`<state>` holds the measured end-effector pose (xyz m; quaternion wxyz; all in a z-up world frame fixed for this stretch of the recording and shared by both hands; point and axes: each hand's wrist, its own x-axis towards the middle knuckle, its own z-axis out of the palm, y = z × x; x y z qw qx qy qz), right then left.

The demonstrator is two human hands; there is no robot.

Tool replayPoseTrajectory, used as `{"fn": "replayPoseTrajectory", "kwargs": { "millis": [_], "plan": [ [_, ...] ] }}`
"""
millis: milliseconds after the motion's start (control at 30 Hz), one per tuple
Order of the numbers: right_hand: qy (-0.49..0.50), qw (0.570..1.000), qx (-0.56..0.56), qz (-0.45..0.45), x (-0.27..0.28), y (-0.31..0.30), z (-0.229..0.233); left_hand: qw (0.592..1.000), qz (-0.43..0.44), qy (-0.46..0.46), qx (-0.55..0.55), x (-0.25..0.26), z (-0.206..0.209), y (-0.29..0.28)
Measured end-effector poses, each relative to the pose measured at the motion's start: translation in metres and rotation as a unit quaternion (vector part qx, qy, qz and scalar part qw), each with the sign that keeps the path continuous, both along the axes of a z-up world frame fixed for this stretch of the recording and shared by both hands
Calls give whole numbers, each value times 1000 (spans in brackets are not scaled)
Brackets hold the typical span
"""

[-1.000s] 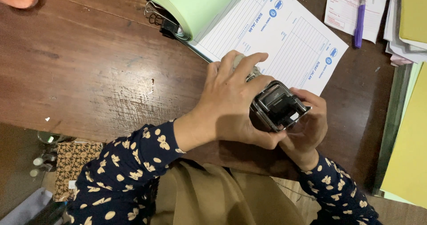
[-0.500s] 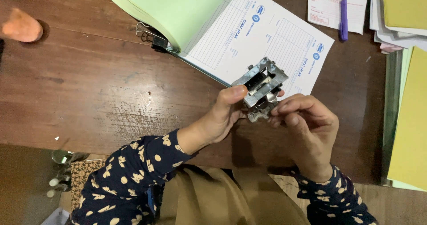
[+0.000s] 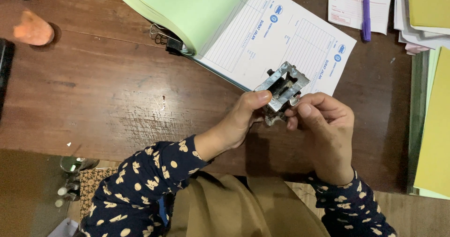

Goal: Numbering pages in a binder using a manual numbering stamp and a pen

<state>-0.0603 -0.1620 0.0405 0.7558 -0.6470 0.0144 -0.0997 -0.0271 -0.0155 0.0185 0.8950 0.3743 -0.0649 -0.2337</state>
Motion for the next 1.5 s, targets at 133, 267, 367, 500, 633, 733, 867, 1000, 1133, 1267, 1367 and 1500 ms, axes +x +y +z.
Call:
{"fn": "replayPoseTrajectory", "kwargs": {
  "millis": [133, 267, 367, 500, 633, 733, 867, 1000, 1133, 1267, 1367, 1500],
  "plan": [
    [19, 1000, -3, -13, 2, 0, 1, 1000, -5, -17, -5, -3, 17, 3],
    [25, 1000, 1, -13, 4, -2, -3, 995, -12, -93, 39, 3, 15, 8],
    [36, 999, 20, -9, 3, -3, -7, 993, -7, -106, 53, 2, 15, 7],
    [28, 997, 66, 4, -2, -11, -22, 989, -7, -130, 66, 8, -3, 3],
    [18, 994, 105, 30, -9, -14, -22, 971, 13, -211, 113, 10, -25, 2],
    [-1, 992, 112, 62, -15, -10, -9, 954, -5, -253, 161, 6, 11, 18],
    [-12, 990, 120, 77, -19, -7, -1, 913, -5, -313, 261, 7, 35, 33],
    [-17, 987, 139, 78, -20, -16, -10, 912, -10, -313, 264, 7, 35, 33],
    [-17, 987, 134, 83, -19, -14, -6, 921, -14, -292, 257, 8, 35, 32],
    [-19, 986, 132, 97, -17, -14, -7, 929, -19, -273, 248, 8, 36, 32],
    [-12, 987, 134, 92, -17, -11, -6, 922, -7, -293, 253, 8, 32, 29],
    [-1, 989, 120, 87, -17, -13, -7, 918, -7, -303, 256, 8, 23, 25]
  ]
}}
